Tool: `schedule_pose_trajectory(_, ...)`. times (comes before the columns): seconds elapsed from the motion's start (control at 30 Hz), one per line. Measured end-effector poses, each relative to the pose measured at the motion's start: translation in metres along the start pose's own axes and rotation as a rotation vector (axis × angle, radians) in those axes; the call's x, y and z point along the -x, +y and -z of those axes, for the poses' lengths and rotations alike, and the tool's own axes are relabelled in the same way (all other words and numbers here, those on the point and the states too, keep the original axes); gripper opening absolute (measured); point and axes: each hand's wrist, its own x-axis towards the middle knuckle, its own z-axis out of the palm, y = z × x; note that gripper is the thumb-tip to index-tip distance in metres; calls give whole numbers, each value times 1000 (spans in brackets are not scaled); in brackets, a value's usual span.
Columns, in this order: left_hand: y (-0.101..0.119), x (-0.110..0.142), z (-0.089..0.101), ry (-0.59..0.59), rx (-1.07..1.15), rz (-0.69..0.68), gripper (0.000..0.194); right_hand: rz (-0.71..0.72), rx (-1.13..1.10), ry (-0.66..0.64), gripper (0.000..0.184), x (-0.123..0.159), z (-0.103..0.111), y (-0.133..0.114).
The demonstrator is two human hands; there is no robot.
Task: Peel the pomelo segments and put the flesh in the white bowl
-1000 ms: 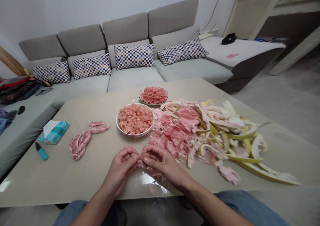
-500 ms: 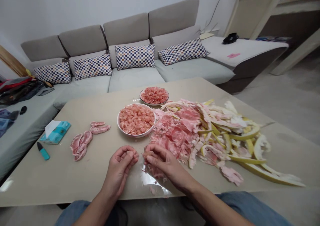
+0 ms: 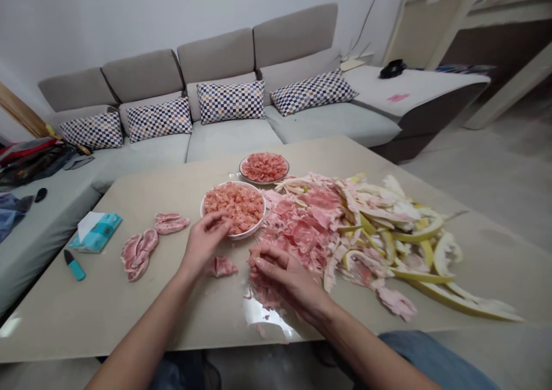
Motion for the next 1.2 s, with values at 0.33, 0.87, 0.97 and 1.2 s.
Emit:
schedule_pose_trajectory(0.33, 14, 35, -12, -283, -194, 66, 28, 213, 337, 115, 26, 5, 0, -11)
schedule_pose_trajectory(0.87, -18, 64, -8, -205, 93, 148, 19, 101, 388, 67, 26, 5, 0, -7)
schedule_pose_trajectory(0.97, -19, 64, -9, -180, 95, 156, 21, 130, 420, 88, 25, 6, -2, -4)
schedule_pose_trajectory(1.2, -20, 64, -14, -126, 65, 113, 17, 23, 279, 35, 31, 4, 0, -2)
